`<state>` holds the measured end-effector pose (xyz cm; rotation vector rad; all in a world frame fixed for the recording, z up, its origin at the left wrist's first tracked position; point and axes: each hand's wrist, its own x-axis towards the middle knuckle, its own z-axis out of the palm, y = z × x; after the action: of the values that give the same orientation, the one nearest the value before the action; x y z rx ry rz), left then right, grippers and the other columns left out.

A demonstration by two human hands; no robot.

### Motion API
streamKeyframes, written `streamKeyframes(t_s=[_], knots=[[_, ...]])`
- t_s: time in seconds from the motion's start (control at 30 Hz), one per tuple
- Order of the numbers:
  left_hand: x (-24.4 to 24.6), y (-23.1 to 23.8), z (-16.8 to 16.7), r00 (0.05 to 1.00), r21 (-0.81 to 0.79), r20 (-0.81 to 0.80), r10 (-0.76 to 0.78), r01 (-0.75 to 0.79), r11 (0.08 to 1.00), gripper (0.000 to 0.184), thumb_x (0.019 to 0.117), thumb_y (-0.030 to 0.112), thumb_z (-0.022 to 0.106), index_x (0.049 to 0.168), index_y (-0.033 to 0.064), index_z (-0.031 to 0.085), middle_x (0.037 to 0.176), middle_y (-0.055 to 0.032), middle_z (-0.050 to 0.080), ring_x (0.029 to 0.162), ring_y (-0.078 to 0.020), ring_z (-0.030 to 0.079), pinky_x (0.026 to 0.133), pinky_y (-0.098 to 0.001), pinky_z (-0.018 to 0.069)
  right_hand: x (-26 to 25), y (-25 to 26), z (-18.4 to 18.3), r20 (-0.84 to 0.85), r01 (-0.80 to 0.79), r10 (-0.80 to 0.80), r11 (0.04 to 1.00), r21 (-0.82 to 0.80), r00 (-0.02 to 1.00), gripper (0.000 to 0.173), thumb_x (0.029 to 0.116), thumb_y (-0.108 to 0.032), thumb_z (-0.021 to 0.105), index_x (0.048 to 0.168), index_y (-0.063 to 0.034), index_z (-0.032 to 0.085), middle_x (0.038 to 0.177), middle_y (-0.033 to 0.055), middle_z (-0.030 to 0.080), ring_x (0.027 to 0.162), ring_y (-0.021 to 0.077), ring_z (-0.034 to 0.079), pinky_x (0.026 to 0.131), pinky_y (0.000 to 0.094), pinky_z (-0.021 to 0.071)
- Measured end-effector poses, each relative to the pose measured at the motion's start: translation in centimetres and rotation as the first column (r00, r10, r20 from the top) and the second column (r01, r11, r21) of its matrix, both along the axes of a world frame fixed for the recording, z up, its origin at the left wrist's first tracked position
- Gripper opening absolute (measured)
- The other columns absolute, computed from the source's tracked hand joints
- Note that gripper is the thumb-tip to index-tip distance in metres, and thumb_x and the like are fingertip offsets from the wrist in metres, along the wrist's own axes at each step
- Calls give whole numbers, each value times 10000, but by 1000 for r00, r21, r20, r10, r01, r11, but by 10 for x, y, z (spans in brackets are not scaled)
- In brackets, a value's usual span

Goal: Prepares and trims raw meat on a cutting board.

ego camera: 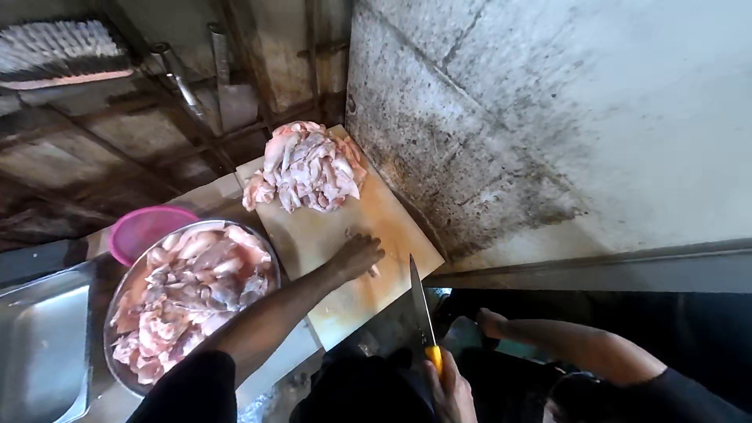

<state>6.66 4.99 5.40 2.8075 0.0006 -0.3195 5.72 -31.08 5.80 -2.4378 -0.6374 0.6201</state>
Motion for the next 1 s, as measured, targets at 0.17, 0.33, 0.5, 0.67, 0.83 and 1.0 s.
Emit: streamKeyframes(t_s=[0.17,0.33,0.5,0.67,0.83,1.0], knots=[[-1,39,35,870,-327,238,432,-347,879,150,934,49,679,1082,58,704,1092,-134,655,1026,-290,669,901,-489,591,-10,-10,-8,-25,67,-67,998,21,997,364,979,-219,621,1267,3,631,826,139,718,682,273,704,640,498,592],[-9,57,61,677,-598,355,644,-365,713,200,878,65,767,1051,1,689,1057,-135,670,942,-226,680,873,-420,595,-7,-13,-11,-33,29,-28,999,28,999,364,977,-232,626,1270,-16,633,811,114,716,659,245,695,619,473,591],[-58,-13,8,767,-364,342,544,-426,829,245,985,193,660,1205,115,735,1298,-78,659,1280,-234,582,1089,-420,508,3,-4,-11,-34,19,-19,1000,24,999,362,975,-229,621,1276,-27,632,815,105,719,664,239,699,617,469,593],[-129,-89,-66,833,-447,70,549,-466,764,252,1010,126,558,1173,114,750,1301,-88,667,1313,-229,573,1131,-368,469,8,9,-9,-59,-46,47,999,7,997,379,987,-257,615,1296,-38,620,808,84,716,666,221,698,626,460,600],[-116,-78,-62,582,-493,29,812,-699,519,250,984,118,598,1187,56,729,1260,-122,665,1161,-203,656,1016,-355,557,7,33,-10,-106,-131,124,989,-63,987,365,1016,-294,594,1308,-76,615,826,82,714,696,233,704,657,461,605],[-81,-55,-67,486,-547,41,873,-720,426,260,971,148,675,1205,34,683,1201,-122,645,968,-172,699,871,-351,619,24,84,12,-193,-313,260,888,-338,946,472,1051,-436,492,1462,-204,511,988,131,737,894,346,732,791,558,588]])
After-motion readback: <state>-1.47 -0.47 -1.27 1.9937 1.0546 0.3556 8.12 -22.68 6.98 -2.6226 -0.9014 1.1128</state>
